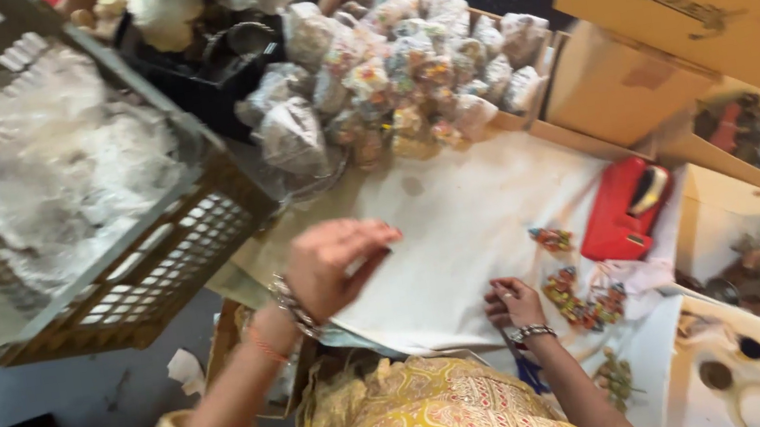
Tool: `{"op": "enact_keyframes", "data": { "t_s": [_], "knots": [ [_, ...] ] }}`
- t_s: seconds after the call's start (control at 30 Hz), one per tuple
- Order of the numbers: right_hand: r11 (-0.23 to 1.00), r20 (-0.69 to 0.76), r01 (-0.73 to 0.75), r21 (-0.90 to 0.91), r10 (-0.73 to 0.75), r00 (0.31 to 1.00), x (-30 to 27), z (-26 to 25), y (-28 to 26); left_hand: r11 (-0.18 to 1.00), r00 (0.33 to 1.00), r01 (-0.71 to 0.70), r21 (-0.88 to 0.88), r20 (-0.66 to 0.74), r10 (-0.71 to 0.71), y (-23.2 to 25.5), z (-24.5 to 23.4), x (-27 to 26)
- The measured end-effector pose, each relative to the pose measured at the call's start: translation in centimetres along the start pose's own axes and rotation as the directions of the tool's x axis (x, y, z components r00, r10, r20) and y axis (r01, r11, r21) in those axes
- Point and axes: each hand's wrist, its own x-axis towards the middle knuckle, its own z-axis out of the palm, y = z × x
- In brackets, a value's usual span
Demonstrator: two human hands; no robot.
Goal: The person wraps small, colorful figurines in bubble wrap at a cluttered work table. They cut pieces of bubble wrap using scissors, place the figurines inside, and fold the wrap to secure them. The wrapped items are then placed into a cardboard box alongside other wrapped packages.
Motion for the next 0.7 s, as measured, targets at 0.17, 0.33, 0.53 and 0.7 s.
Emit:
{"op": "enact_keyframes", "data": {
  "t_s": [0.17,0.33,0.53,0.7],
  "knots": [
    [0.999,-0.033,0.014,-0.031,-0.015,0.999,0.3,0.1,0.1,0.949,0.987,0.159,0.271,-0.067,-0.147,-4.0,-15.2,2.6],
    [0.999,-0.087,0.022,-0.037,-0.025,0.996,0.3,0.0,0.1,0.690,0.816,0.532,0.491,-0.080,-0.573,-16.1,-24.4,0.3],
    [1.000,-0.162,0.024,-0.013,-0.025,0.986,0.8,-0.2,0.9,0.471,0.583,0.548,0.691,0.088,-0.808,-32.5,-30.3,-5.9],
    [1.000,-0.247,0.015,-0.014,-0.018,0.969,0.8,0.1,0.7,0.299,0.446,0.579,0.758,0.013,-0.895,-35.1,-32.4,-3.8]
  ]
}}
